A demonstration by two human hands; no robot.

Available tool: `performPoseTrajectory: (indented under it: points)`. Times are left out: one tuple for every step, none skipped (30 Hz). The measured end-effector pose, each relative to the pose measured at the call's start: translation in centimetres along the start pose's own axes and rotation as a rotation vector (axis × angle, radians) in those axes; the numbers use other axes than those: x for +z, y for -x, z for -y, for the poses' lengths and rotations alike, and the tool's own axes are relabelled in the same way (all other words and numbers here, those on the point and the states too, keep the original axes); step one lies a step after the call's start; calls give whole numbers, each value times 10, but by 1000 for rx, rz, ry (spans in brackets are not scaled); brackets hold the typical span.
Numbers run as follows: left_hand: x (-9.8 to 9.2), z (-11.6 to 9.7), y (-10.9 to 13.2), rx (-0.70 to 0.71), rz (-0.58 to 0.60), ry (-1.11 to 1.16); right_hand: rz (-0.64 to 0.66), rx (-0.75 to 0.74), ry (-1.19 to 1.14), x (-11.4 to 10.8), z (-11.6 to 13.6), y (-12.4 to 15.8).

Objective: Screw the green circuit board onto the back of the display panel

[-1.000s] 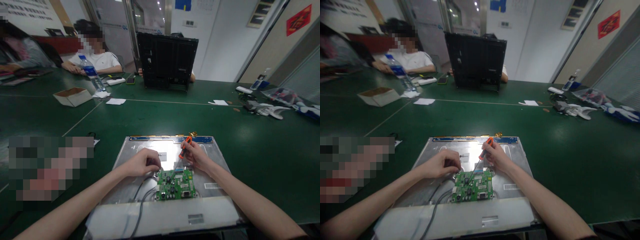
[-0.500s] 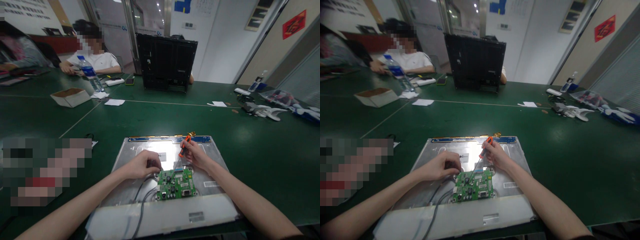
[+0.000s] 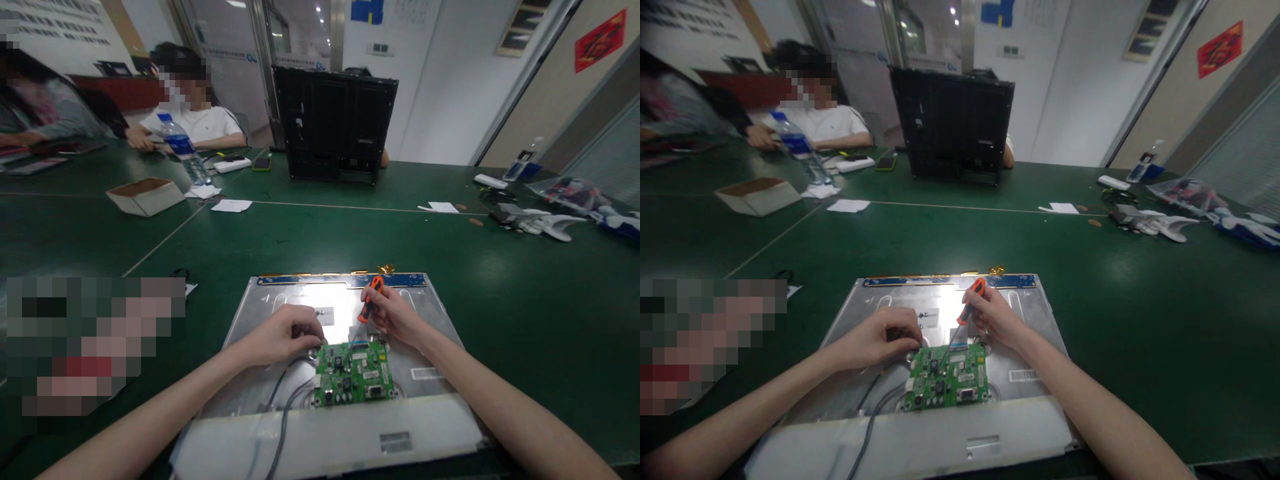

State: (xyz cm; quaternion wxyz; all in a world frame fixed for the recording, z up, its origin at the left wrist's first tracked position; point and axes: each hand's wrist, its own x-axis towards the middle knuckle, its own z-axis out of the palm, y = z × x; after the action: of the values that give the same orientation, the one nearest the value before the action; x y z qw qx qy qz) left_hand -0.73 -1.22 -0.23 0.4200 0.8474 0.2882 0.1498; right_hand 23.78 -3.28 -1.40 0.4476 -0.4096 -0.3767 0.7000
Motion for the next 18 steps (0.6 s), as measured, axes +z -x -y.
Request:
performPoseTrajectory:
  points:
    - [0,0,0,9,4,3,-1,2,3,0,0,0]
    - [0,-1,1,19,11,0,-3,3,5,0,0,0]
    - [0,-2,1,30,19,-9,-5,4,7,0,0,0]
    - [0,-3,2,41,24,-23,-8,3,8,0,0,0]
    - [1,-4,2,51,24,-36,-10,2,10,0,0,0]
    - [1,-5,2,58,24,-47,-11,1,12,0,0,-1]
    - [1,-5,3,61,24,-54,-12,0,14,0,0,-1]
    - [1,-6,3,59,25,-57,-12,0,16,0,0,-1]
    - [0,-6,3,54,26,-57,-13,0,17,0,0,-1]
    - [0,-7,3,47,32,-57,-12,0,18,0,0,0]
    - [0,-7,3,42,37,-58,-12,0,18,0,0,0]
    - [-1,-8,3,40,42,-58,-12,-1,18,0,0,0]
    - [-1,-8,3,43,44,-58,-12,-3,18,0,0,0]
    - [-1,-8,3,49,46,-57,-12,-5,19,1,0,0]
    - [-2,-8,3,55,46,-55,-12,-8,20,1,1,1]
    - [-1,-8,3,59,44,-54,-13,-11,21,1,1,1]
    - [-1,-8,2,61,41,-52,-14,-14,23,1,1,1]
    - [-1,-7,2,59,40,-50,-14,-17,26,1,1,1]
